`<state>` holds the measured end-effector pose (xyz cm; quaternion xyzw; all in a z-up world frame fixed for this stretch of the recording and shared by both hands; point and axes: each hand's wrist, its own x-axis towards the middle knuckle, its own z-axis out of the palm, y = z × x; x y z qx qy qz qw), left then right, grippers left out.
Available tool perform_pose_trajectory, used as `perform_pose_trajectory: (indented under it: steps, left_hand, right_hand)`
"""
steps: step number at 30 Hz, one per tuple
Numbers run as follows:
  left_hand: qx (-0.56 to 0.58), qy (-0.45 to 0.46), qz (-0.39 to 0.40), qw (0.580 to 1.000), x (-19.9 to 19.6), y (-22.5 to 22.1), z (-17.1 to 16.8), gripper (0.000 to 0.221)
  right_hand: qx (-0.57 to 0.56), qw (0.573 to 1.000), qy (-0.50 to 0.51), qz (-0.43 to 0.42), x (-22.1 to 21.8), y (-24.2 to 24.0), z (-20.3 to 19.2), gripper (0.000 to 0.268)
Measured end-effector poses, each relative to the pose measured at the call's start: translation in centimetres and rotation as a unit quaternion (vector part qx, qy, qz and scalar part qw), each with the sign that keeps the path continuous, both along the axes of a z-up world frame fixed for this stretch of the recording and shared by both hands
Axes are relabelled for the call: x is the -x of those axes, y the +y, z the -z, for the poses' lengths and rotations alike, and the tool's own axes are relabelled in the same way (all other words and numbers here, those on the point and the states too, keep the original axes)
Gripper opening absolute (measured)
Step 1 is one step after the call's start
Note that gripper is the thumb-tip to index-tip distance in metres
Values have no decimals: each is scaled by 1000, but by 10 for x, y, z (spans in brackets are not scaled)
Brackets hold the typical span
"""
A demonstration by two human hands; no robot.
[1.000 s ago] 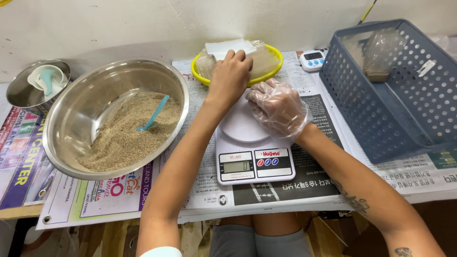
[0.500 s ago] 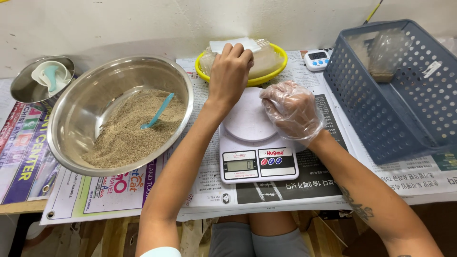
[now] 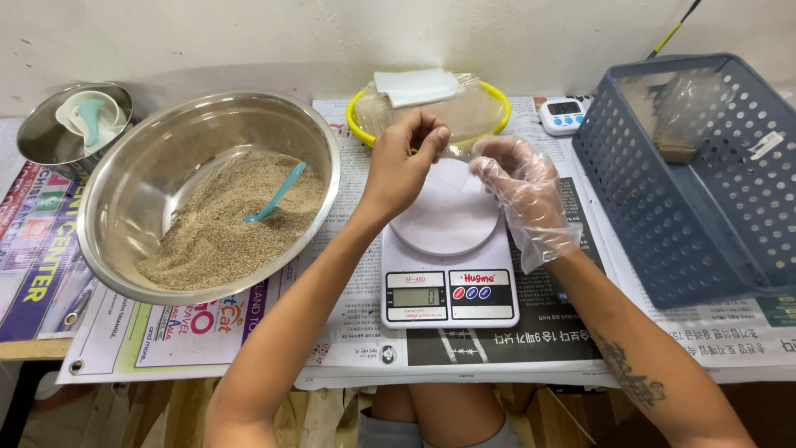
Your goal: Portioning and bagging fine material using a scoop and a digital scale
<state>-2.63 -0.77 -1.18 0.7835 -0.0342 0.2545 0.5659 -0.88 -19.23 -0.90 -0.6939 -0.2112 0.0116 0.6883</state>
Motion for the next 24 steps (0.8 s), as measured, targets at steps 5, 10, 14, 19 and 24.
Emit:
perform_pose_trajectory:
  steps: [5, 10, 14, 19, 24]
  left_hand:
    - [53, 22, 39, 998, 14, -4, 3, 8]
    - [111, 46, 118, 986, 29, -2, 0, 21]
    - [114, -2, 110, 987, 35, -2, -1, 12]
    - [28, -47, 8, 998, 44, 6, -4, 4]
    - [-12, -99, -8, 995, 52, 4, -10, 12]
  right_hand:
    - [-4, 999, 39, 9, 11, 8, -12, 8]
    - [81, 997, -8, 13, 25, 7, -14, 6]
    - [121, 991, -60, -8, 33, 10, -22, 6]
    - [155, 972, -167, 61, 21, 2, -11, 9]
    - [150, 937, -313, 41, 24, -9, -13, 26]
